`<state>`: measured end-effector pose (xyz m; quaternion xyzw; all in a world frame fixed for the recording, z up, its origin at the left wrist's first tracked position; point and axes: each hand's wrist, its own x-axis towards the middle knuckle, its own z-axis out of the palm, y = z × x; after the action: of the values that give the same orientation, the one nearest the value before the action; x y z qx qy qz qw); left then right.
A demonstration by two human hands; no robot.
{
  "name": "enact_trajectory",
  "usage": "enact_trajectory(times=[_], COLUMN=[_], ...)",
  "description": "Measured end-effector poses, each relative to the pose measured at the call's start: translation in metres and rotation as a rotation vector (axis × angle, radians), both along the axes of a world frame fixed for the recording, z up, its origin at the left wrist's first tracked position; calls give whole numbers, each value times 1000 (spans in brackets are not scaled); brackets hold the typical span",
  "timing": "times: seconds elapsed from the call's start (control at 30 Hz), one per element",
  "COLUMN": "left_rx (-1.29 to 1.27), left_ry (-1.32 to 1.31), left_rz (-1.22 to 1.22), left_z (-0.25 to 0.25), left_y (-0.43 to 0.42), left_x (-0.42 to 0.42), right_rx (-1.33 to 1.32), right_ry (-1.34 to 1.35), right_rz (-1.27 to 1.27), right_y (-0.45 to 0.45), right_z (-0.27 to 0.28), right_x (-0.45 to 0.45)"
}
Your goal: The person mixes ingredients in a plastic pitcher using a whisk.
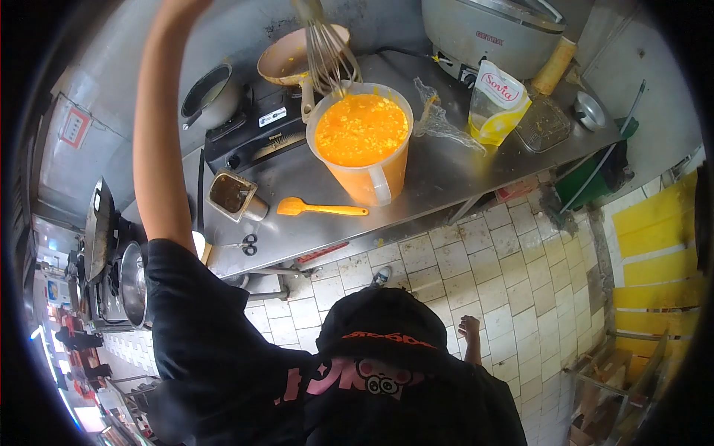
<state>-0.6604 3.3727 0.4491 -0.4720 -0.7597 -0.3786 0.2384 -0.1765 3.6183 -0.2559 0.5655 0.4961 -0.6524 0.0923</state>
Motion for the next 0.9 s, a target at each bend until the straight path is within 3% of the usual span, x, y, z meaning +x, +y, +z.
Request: enact_trajectory(times=[0.17, 0.23, 0.27, 0.4, 0.5, 0.6, 0.7, 0.8, 0.9], left_rx=[151, -96, -85, -46, -90, -93, -78, -76, -6], left_ry=[-146, -40, -163, -134, -238, -180, -303, -370, -393], left_rz=[-138, -94, -105, -89, -113, -56, -148, -124, 48], left_z=[-37, -44, -50, -55, -53, -46, -43, -40, -21], left_y=[4, 6, 9, 9, 8, 7, 8, 8, 8], left_x=[-12, -15, -15, -16, -22, -27, -33, -36, -41], right_rx=[-23, -6, -4, -27, 4, -36, 2, -42, -65], right_ry=[-1, -24, -20, 30, -27, -18, -68, -39, -112], right_rz=[-5, -4, -7, 0, 45, 14, 9, -99, -261], right_y=[-2, -3, -2, -5, -2, -1, -3, -12, -27], right_z=[-4, -1, 0, -4, 15, 4, -1, -1, -5], right_x=[-4, 2, 0, 3, -8, 0, -2, -3, -17])
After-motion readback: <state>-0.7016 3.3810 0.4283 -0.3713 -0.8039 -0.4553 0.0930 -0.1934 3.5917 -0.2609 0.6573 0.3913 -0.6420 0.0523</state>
